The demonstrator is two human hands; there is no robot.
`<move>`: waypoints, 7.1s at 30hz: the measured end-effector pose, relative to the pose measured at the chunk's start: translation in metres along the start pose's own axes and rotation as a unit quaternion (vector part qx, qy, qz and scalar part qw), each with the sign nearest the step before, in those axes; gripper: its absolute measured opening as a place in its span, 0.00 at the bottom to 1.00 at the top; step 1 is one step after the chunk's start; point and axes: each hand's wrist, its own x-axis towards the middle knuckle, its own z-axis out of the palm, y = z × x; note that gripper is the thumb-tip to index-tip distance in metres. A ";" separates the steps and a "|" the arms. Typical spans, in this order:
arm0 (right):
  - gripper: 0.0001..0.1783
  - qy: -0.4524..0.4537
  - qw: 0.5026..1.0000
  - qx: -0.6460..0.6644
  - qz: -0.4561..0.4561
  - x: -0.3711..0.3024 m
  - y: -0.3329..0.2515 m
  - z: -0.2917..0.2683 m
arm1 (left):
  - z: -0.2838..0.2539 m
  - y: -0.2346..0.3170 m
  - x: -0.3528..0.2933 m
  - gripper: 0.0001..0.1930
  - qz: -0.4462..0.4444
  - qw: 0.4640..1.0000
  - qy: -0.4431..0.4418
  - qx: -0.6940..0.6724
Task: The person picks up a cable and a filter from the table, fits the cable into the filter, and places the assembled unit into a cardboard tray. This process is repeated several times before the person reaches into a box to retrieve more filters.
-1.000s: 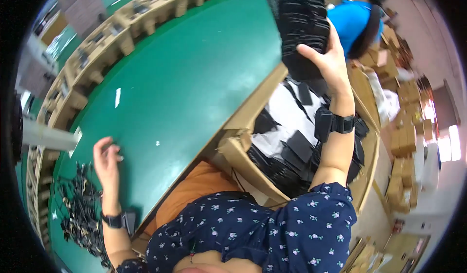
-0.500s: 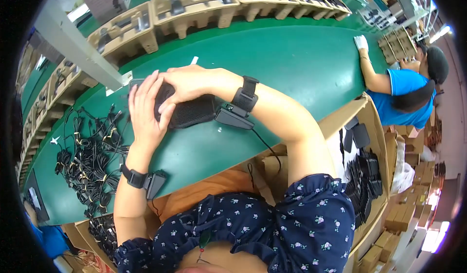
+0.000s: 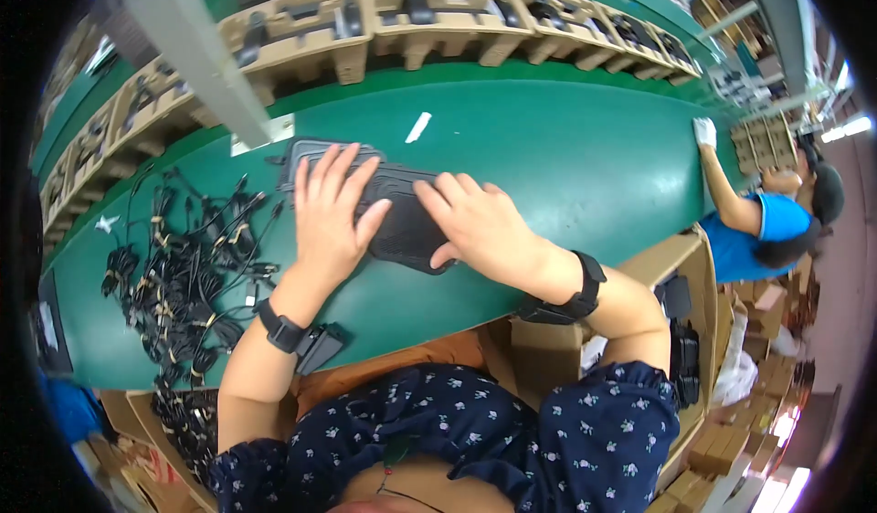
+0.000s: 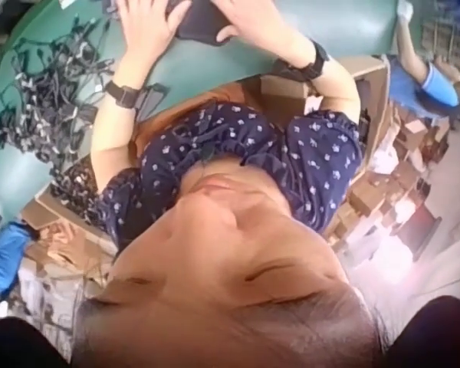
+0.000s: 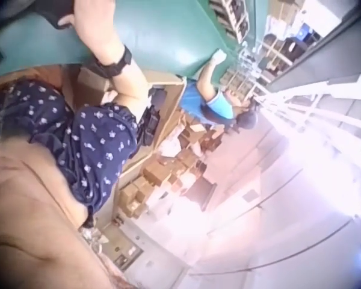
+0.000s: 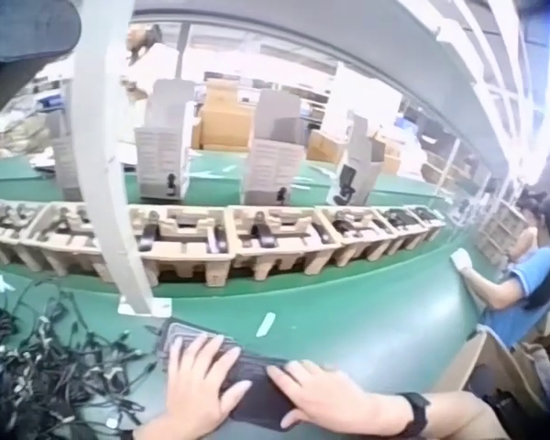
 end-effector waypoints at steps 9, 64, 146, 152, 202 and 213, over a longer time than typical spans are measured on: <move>0.37 0.092 0.986 0.116 0.080 -0.002 0.028 0.016 | -0.049 -0.013 -0.016 0.15 -0.066 0.993 0.043 0.090; 0.13 0.404 0.870 -0.132 0.250 0.101 0.305 0.018 | -0.121 -0.043 -0.035 0.11 -0.238 0.943 0.233 -0.006; 0.30 0.115 0.927 0.034 -0.356 0.064 -0.095 -0.026 | -0.133 -0.037 -0.055 0.11 -0.234 0.669 -0.343 -0.616; 0.21 0.197 0.970 0.068 -0.128 0.068 -0.023 -0.051 | -0.124 -0.068 -0.045 0.13 -0.246 0.826 -0.023 -0.507; 0.14 0.254 0.860 -0.108 0.429 0.134 0.390 0.031 | -0.105 -0.167 -0.082 0.07 -0.354 0.871 0.241 -0.242; 0.15 0.182 0.907 -0.229 0.301 0.136 0.361 0.047 | -0.098 -0.179 -0.098 0.06 -0.322 0.884 0.236 -0.244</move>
